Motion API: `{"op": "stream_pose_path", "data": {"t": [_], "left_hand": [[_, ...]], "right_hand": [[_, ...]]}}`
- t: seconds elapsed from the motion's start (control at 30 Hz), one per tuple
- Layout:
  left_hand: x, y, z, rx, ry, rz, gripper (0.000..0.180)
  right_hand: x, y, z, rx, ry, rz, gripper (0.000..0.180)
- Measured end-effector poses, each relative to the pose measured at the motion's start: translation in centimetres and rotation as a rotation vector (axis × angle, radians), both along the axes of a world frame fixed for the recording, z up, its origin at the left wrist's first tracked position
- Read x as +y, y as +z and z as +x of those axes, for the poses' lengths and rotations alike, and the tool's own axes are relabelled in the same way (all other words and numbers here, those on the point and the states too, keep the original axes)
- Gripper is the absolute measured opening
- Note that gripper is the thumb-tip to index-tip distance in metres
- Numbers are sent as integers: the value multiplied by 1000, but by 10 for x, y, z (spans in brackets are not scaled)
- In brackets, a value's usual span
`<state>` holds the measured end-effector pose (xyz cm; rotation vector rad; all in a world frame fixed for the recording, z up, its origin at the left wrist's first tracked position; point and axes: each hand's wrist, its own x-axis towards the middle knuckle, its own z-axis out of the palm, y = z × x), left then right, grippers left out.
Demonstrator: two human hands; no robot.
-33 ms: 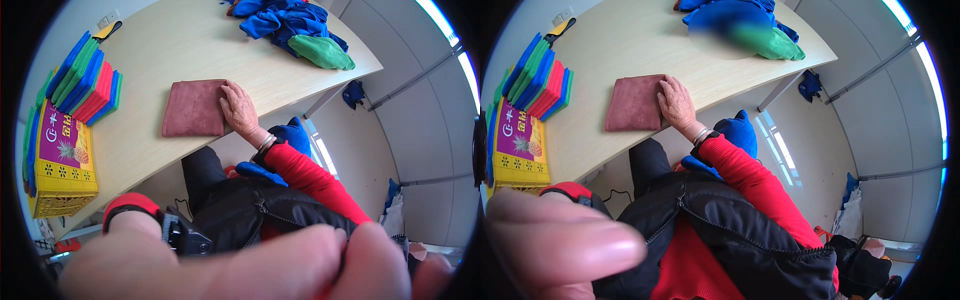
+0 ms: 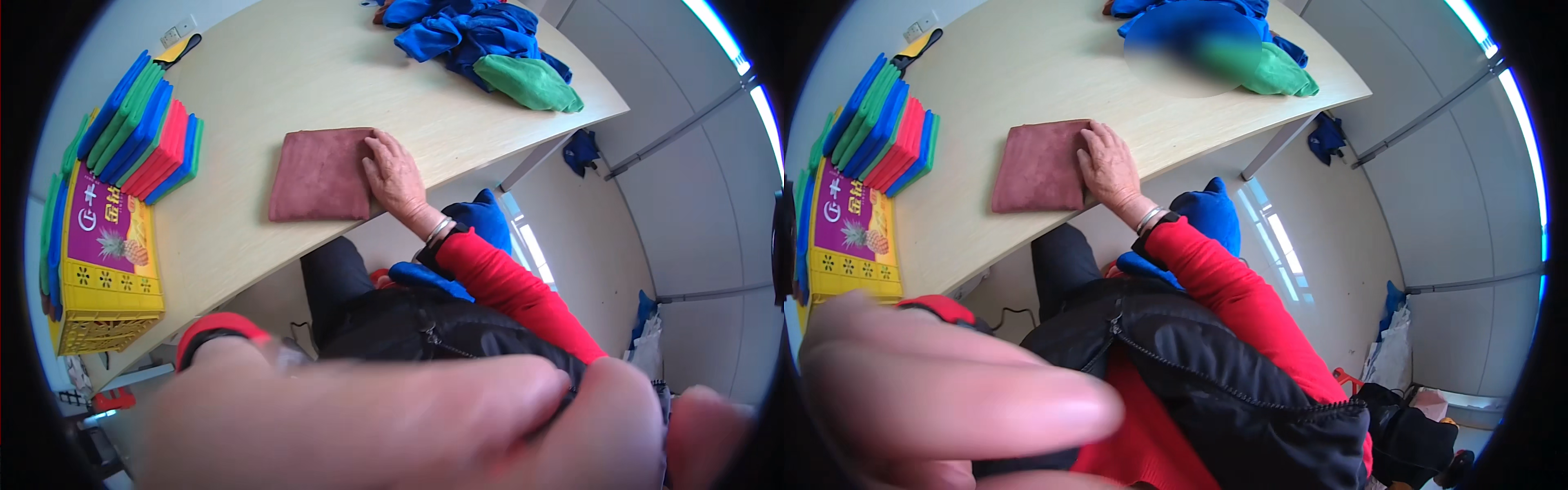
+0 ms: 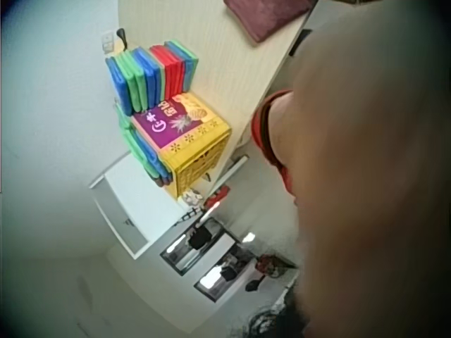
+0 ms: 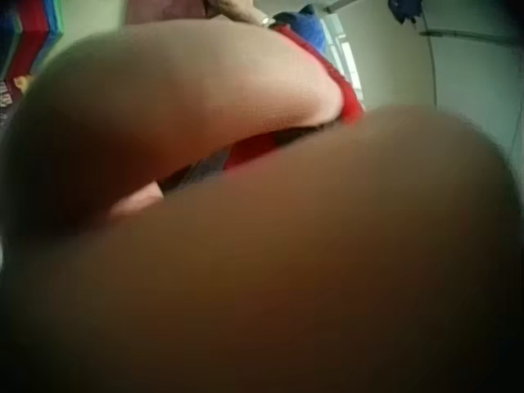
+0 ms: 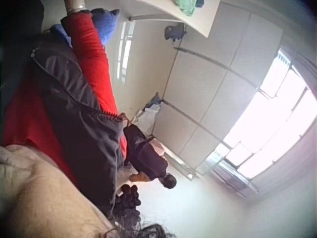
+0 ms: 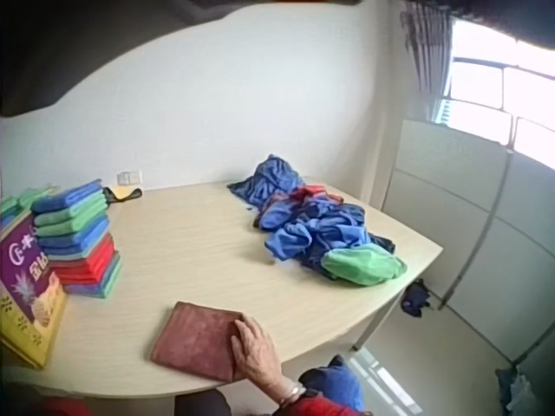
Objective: Folding pieces of colored fabric and placing them on a table.
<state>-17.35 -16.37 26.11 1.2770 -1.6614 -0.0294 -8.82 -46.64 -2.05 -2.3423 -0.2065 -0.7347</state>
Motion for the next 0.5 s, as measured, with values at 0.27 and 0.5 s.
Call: {"op": "stream_pose_path", "data": {"t": [0.27,0.5], "left_hand": [[-105,12,-18,66,51,-20,24],[-68,7,-20,115,4,-62,26]], "right_hand": [[-9,0,1,35,-25,9,42],[-8,1,-2,52,-31,-2,41]]}}
